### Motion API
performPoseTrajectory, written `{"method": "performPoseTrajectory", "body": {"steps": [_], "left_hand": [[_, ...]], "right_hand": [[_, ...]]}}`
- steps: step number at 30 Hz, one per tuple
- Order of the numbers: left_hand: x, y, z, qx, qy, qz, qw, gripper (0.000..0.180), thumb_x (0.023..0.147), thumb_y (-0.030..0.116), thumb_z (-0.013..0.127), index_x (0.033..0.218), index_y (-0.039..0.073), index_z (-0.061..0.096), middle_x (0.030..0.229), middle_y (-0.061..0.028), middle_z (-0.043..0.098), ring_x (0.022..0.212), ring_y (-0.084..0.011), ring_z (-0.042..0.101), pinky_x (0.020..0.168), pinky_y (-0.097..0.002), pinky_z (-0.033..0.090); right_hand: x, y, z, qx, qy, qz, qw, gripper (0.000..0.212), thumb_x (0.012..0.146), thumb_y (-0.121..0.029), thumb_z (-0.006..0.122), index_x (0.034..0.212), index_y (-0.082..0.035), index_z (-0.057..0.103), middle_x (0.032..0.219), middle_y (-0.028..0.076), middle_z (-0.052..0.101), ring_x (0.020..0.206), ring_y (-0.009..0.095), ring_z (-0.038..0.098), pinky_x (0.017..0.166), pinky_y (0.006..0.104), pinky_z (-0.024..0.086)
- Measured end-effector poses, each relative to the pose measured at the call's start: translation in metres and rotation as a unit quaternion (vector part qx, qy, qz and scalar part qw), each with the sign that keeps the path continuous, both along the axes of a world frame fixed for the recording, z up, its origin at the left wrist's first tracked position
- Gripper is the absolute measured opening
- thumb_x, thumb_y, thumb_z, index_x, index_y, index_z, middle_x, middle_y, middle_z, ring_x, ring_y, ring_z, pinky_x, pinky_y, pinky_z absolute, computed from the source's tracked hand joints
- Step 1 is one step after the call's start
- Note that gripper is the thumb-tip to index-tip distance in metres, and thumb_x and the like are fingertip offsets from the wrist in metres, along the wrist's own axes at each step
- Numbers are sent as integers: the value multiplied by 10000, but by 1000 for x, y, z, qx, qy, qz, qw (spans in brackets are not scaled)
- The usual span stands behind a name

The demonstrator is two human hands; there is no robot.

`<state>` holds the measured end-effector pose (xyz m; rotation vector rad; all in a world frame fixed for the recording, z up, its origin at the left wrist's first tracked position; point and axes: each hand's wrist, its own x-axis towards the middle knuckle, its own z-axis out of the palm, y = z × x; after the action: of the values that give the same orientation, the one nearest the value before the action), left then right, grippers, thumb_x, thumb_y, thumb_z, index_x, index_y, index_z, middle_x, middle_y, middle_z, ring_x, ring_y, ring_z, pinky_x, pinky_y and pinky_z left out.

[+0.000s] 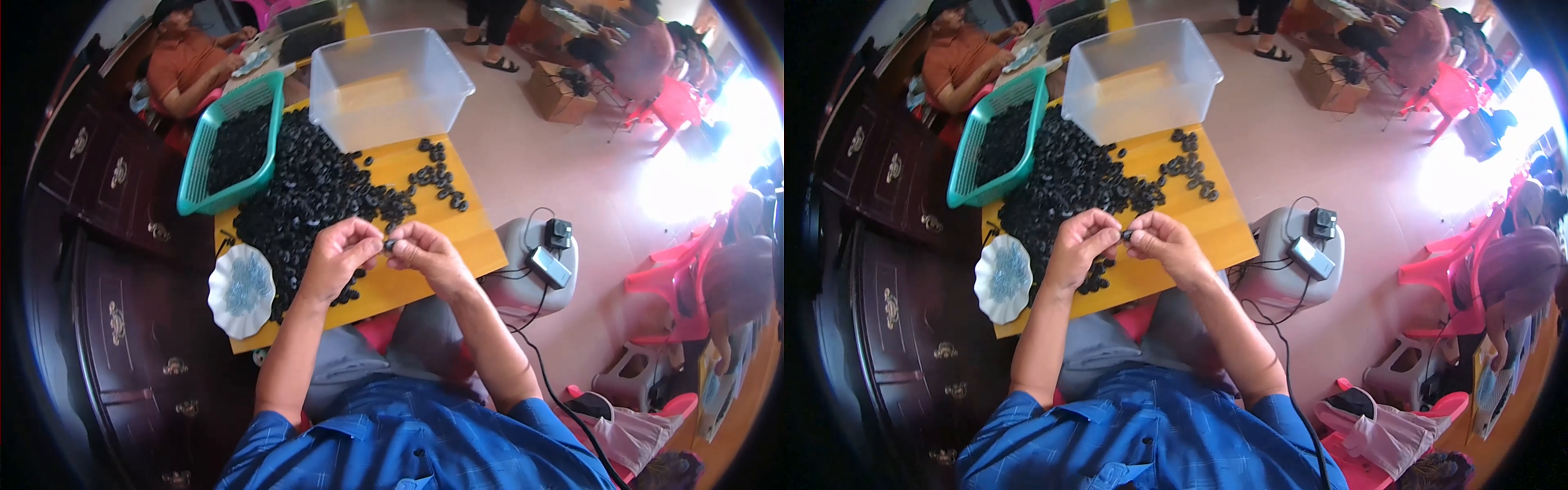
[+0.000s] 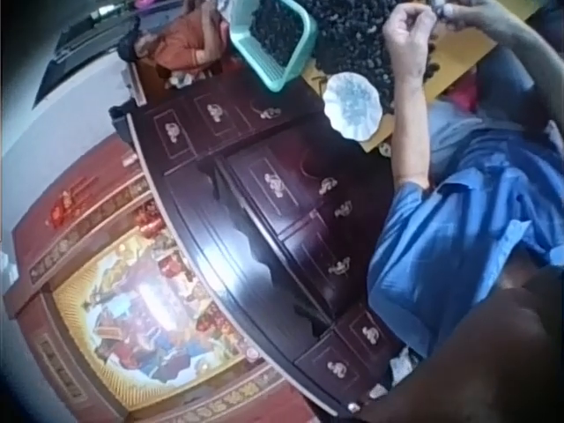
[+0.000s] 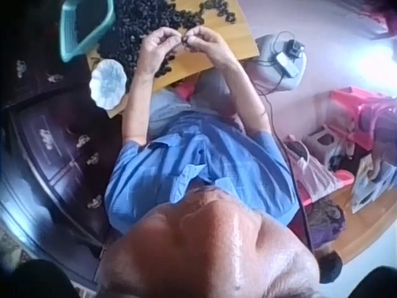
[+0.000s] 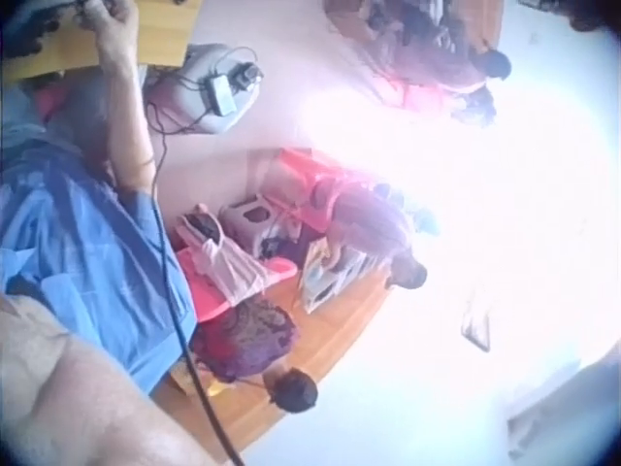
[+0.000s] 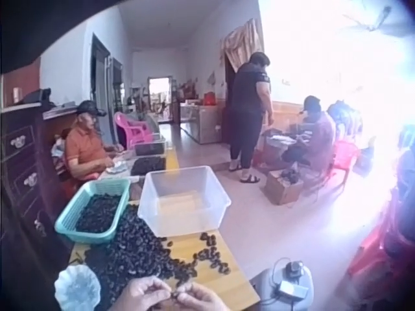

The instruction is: The person picks up a black plastic component and a small metal pin, inserts the pin into the component, and places the assembled piece onto the table. After repeating this process multiple times, the person clears the workspace by pushing the remaining items into containers.

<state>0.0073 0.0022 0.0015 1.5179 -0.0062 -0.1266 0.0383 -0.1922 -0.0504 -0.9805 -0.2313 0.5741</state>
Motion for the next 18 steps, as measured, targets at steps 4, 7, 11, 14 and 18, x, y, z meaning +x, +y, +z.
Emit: {"method": "performPoseTrajectory", "body": {"steps": [4,7,11,14,18], "left_hand": [[2,0,-4,-57,19,-8,998,71,942,105,695,963,41,671,827,14,658,675,-54,591,631,-209,489],[2,3,-8,-64,3,-20,998,81,942,114,700,978,43,681,820,15,666,694,-50,600,641,-206,498],[0,6,-6,-44,-3,-22,999,53,935,82,693,965,38,688,808,21,665,697,-44,594,641,-206,500],[0,7,-5,-23,-15,-25,999,36,926,56,692,950,31,685,792,23,657,695,-41,586,634,-207,493],[-1,6,-4,-2,-18,-26,999,15,919,27,680,933,26,676,773,25,644,687,-36,574,620,-204,477]], "right_hand": [[1,-3,3,23,11,-12,1000,184,985,-154,667,1131,-58,607,987,54,703,873,129,684,809,261,561],[1,-4,7,17,19,-15,1000,168,978,-139,676,1112,-56,621,980,44,707,867,108,659,809,249,532],[-1,-1,7,2,15,-26,1000,157,967,-135,690,1087,-50,633,964,38,708,878,108,667,822,253,536],[-1,2,4,-14,-15,-32,999,144,958,-117,699,1068,-45,639,960,34,704,881,108,667,830,253,540],[-3,2,3,-28,-27,-41,998,138,945,-85,709,1054,-35,641,941,30,701,869,105,661,819,251,539]]}}
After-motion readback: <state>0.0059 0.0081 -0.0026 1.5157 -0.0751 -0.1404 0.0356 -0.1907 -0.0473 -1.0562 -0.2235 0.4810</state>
